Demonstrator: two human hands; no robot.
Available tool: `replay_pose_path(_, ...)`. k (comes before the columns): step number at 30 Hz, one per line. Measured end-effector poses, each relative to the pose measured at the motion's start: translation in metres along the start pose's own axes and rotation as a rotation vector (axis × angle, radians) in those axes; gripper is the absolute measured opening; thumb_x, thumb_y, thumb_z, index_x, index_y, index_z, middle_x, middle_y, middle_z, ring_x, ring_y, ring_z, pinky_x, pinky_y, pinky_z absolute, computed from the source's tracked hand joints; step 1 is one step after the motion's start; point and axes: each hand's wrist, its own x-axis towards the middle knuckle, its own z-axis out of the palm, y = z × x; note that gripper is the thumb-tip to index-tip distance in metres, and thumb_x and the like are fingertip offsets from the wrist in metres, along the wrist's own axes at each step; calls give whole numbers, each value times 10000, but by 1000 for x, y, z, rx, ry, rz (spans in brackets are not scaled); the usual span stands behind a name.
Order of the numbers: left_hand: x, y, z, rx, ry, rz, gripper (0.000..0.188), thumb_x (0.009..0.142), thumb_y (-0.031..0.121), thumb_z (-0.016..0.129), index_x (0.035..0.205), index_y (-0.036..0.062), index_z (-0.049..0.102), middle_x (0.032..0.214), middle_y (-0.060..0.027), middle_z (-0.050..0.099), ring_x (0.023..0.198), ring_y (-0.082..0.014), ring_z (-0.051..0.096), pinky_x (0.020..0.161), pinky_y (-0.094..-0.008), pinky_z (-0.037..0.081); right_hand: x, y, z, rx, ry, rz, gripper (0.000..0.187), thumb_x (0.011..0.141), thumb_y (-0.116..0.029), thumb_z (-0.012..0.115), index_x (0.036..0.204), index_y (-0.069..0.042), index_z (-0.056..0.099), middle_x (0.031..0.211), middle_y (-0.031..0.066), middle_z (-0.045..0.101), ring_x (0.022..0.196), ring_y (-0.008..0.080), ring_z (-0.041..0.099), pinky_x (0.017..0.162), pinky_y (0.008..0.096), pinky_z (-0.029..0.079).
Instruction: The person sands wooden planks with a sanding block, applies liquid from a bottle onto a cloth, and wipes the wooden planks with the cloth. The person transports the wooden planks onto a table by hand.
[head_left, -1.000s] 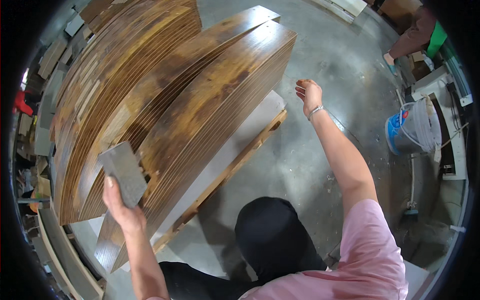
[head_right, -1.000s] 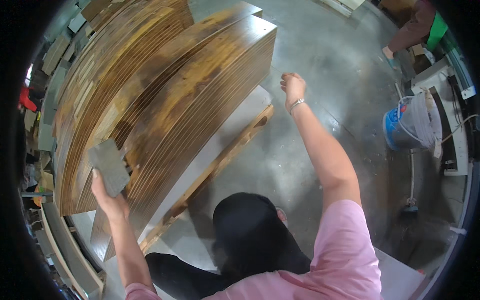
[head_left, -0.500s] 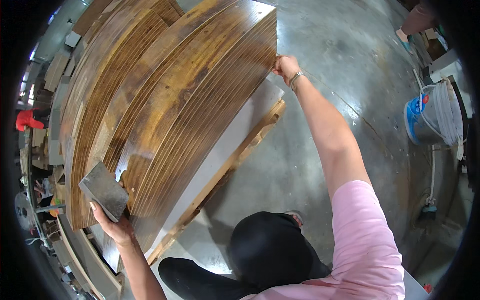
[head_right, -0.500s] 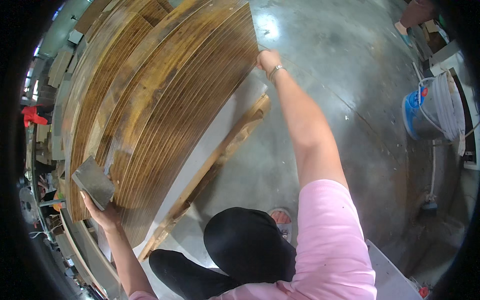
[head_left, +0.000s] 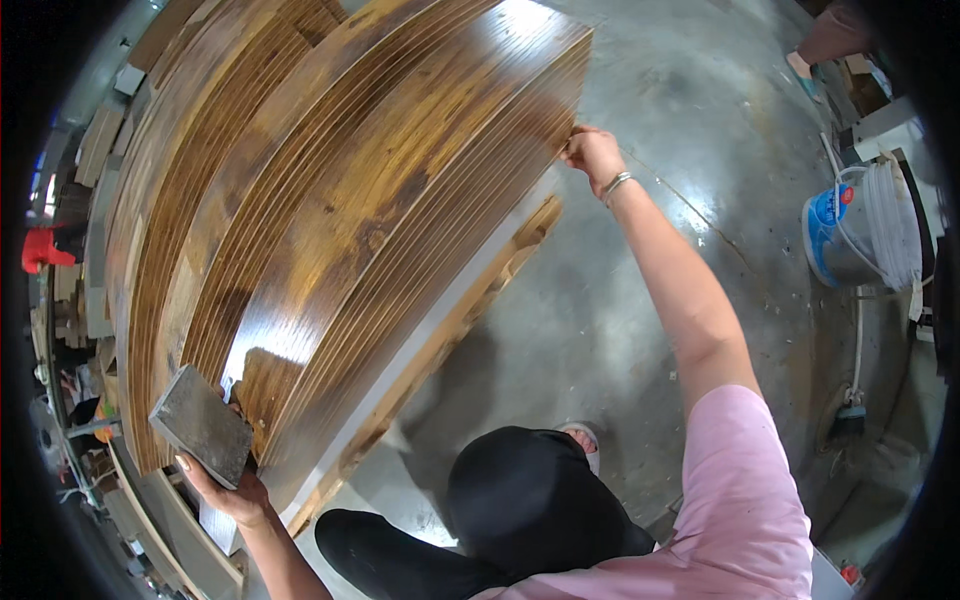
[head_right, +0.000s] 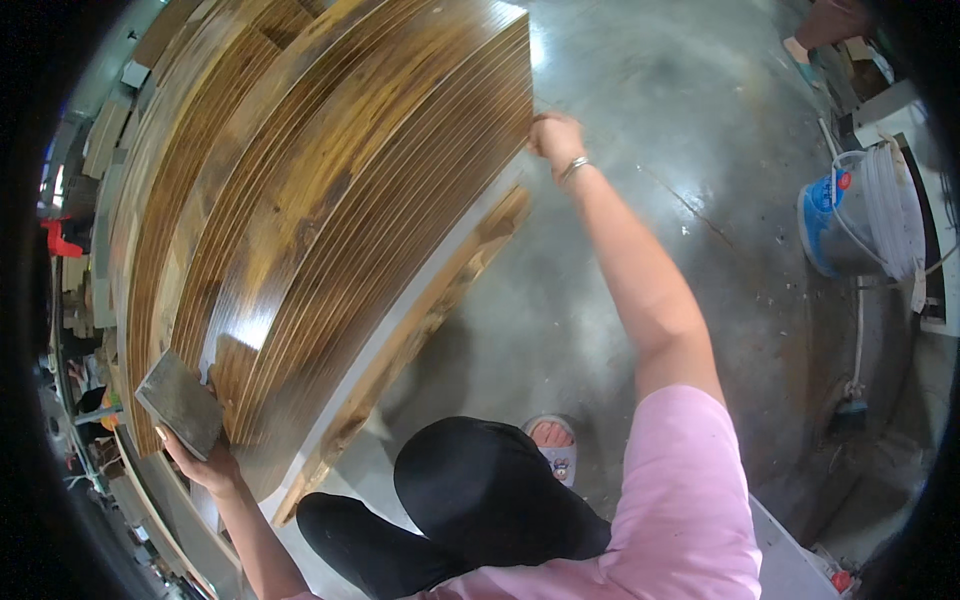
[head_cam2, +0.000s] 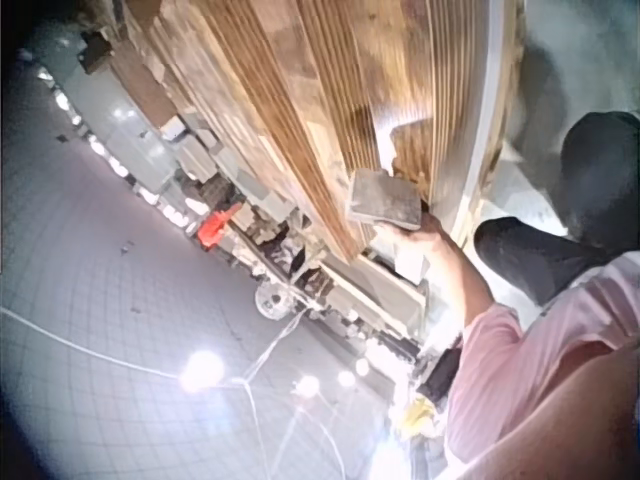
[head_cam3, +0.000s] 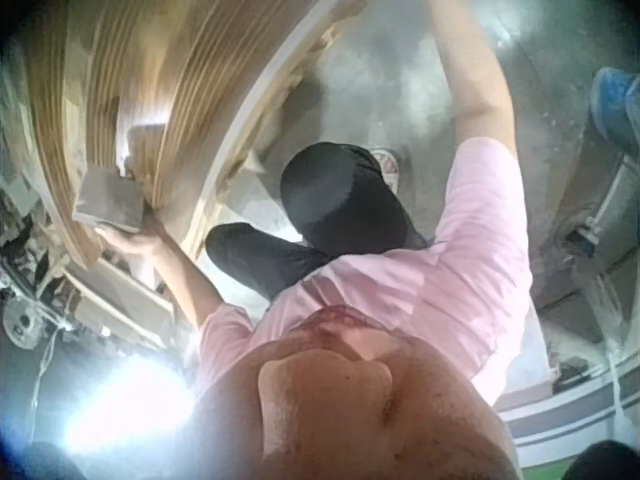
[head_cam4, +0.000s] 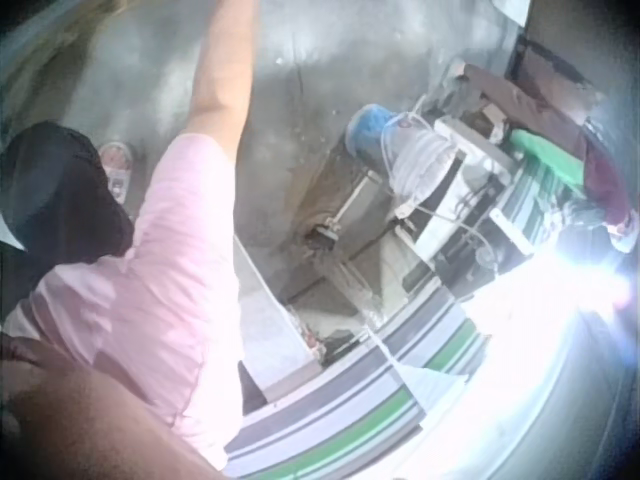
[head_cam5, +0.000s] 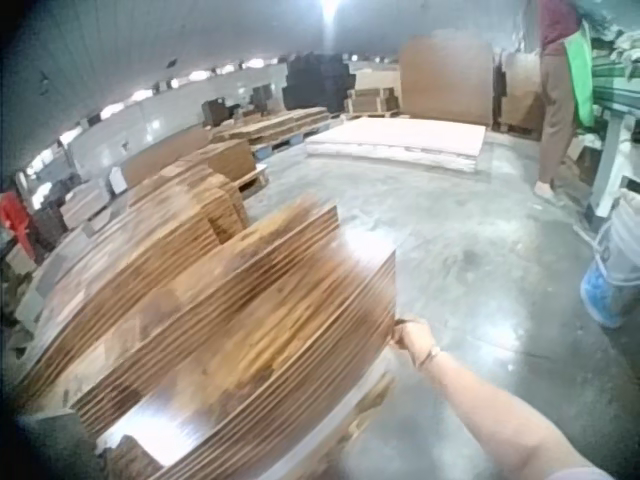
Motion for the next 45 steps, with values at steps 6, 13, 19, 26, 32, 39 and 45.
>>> replay_pose_path(6, -1, 19, 21, 109, 205, -62, 644, 935, 518, 377, 1360, 35, 400, 1216, -154, 546, 1091, -258, 565, 912, -375, 451, -111, -26, 14, -58, 170, -468, 184, 752, -10, 522, 866, 2, 666, 736, 44, 639, 712, 140, 591, 649, 273, 465)
replay_pose_path(13, 29, 38, 220, 680, -637, 640, 778, 612, 203, 768, 1274, -50, 448, 1218, -216, 518, 1084, -348, 559, 896, -409, 466, -251, -88, 72, 447, -666, -461, 743, 849, -369, 653, 1405, -26, 301, 1241, 137, 541, 1118, 207, 536, 981, 329, 412)
replay_pose_path(19, 54, 42, 259, 784, -1040, 582, 923, 670, 251, 785, 1407, -26, 304, 1397, -221, 401, 1319, -359, 373, 1084, -428, 297, -213, -91, 35, 543, -230, -285, 633, 940, -468, 502, 1371, -28, 360, 1135, 106, 574, 1004, 185, 579, 889, 331, 470)
replay_pose_path(26, 96, 20, 223, 1338, -920, 694, 895, 684, 208, 715, 1431, -2, 269, 1506, -224, 203, 1395, -401, 191, 1122, -502, 188, -104, -84, -23, 257, 120, -337, 621, 916, -402, 572, 1392, -52, 382, 1019, 64, 565, 883, 171, 549, 812, 308, 462)
replay_pose_path(32, 102, 23, 226, 1289, -978, 702, 823, 668, 74, 642, 1406, -28, 292, 1471, -268, 240, 1361, -453, 237, 1103, -515, 219, -50, -126, 26, -224, 328, -898, 524, 879, -253, 636, 1326, -32, 477, 1010, 91, 568, 914, 229, 548, 851, 309, 438)
replay_pose_path(39, 106, 16, 233, 1191, -954, 715, 753, 596, 83, 653, 1305, -16, 417, 1380, -305, 343, 1281, -510, 329, 1049, -567, 276, -25, -25, -13, -440, 155, -329, 548, 842, -301, 645, 1259, 29, 512, 1041, 176, 578, 976, 328, 541, 873, 377, 433)
replay_pose_path(45, 109, 20, 222, 1222, -960, 676, 792, 582, 61, 639, 1327, -28, 387, 1412, -309, 297, 1303, -506, 298, 1064, -560, 254, -45, -89, 25, -206, 189, -879, 597, 823, -343, 670, 1268, 24, 517, 1207, 209, 575, 1066, 335, 546, 952, 375, 414)
